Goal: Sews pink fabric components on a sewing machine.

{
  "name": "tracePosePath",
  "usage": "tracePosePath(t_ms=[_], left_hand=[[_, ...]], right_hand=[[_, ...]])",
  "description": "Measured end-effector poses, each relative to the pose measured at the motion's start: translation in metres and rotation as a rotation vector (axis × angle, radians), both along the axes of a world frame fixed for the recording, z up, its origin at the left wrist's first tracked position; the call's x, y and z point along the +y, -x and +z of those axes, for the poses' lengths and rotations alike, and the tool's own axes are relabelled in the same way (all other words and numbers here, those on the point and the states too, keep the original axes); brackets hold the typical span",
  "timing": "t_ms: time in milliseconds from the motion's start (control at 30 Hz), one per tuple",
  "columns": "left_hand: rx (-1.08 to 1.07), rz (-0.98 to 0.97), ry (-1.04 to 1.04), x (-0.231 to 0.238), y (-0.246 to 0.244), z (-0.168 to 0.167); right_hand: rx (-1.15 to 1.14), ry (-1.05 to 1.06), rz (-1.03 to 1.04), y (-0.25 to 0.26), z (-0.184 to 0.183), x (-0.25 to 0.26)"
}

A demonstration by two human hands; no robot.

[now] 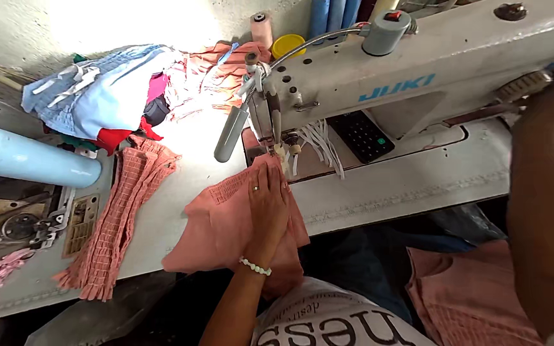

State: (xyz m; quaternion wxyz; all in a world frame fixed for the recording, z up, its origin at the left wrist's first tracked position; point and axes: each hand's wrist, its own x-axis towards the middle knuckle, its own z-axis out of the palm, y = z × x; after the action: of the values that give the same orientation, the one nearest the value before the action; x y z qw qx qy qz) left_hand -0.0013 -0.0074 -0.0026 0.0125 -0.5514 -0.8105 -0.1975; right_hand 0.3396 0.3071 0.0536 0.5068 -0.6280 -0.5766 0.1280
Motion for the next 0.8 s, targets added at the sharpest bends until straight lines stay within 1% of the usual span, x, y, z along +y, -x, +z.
tracePosePath(t_ms=[33,67,100,167,233,267,300,367,433,500,533,567,633,700,733,800], left_hand=[[0.003,-0.027,0.004,-0.004,0.001,0.0],[-0.005,-0.065,0.015,-0.011,0.004,0.0],[-0.017,-0.118,0.01,-0.019,0.009,0.001],[-0.047,-0.262,0.011,-0.035,0.027,0.002],[-0.093,-0.431,0.024,-0.042,0.058,0.006],[-0.121,-0.51,0.045,-0.041,0.074,0.008],[-0.156,-0.579,0.067,-0.036,0.088,0.012],[-0.232,-0.671,0.132,-0.022,0.107,0.02],[-0.272,-0.713,0.177,-0.005,0.114,0.028],[-0.241,-0.689,0.155,0.004,0.106,0.032],[-0.213,-0.641,0.127,0.005,0.097,0.033],[-0.187,-0.569,0.099,0.003,0.086,0.033],[-0.167,-0.423,0.052,-0.002,0.063,0.026],[-0.1,-0.333,-0.047,-0.005,0.053,0.007],[-0.07,-0.318,-0.083,-0.004,0.053,0.0],[-0.051,-0.37,-0.101,-0.001,0.063,-0.003]], right_hand=[[0.04,-0.066,0.056,-0.007,-0.021,0.01],[0.088,-0.113,0.08,-0.008,-0.031,0.017],[0.098,-0.129,0.079,-0.009,-0.035,0.021],[0.038,-0.068,0.052,-0.012,-0.03,0.012],[0.053,-0.076,0.022,-0.008,-0.021,-0.018],[0.068,-0.138,0.01,0.0,-0.02,-0.04],[0.048,-0.197,0.044,0.013,-0.022,-0.067],[-0.058,-0.238,0.244,0.061,-0.019,-0.126],[-0.182,-0.26,0.589,0.122,-0.027,-0.177],[-0.31,-0.256,0.969,0.175,-0.042,-0.206],[-0.362,-0.258,1.099,0.194,-0.051,-0.212],[-0.416,-0.265,1.176,0.207,-0.057,-0.215],[-0.491,-0.276,1.218,0.22,-0.063,-0.217],[-0.527,-0.292,1.191,0.223,-0.065,-0.221],[-0.536,-0.296,1.174,0.223,-0.065,-0.224],[-0.534,-0.281,1.148,0.224,-0.066,-0.231]])
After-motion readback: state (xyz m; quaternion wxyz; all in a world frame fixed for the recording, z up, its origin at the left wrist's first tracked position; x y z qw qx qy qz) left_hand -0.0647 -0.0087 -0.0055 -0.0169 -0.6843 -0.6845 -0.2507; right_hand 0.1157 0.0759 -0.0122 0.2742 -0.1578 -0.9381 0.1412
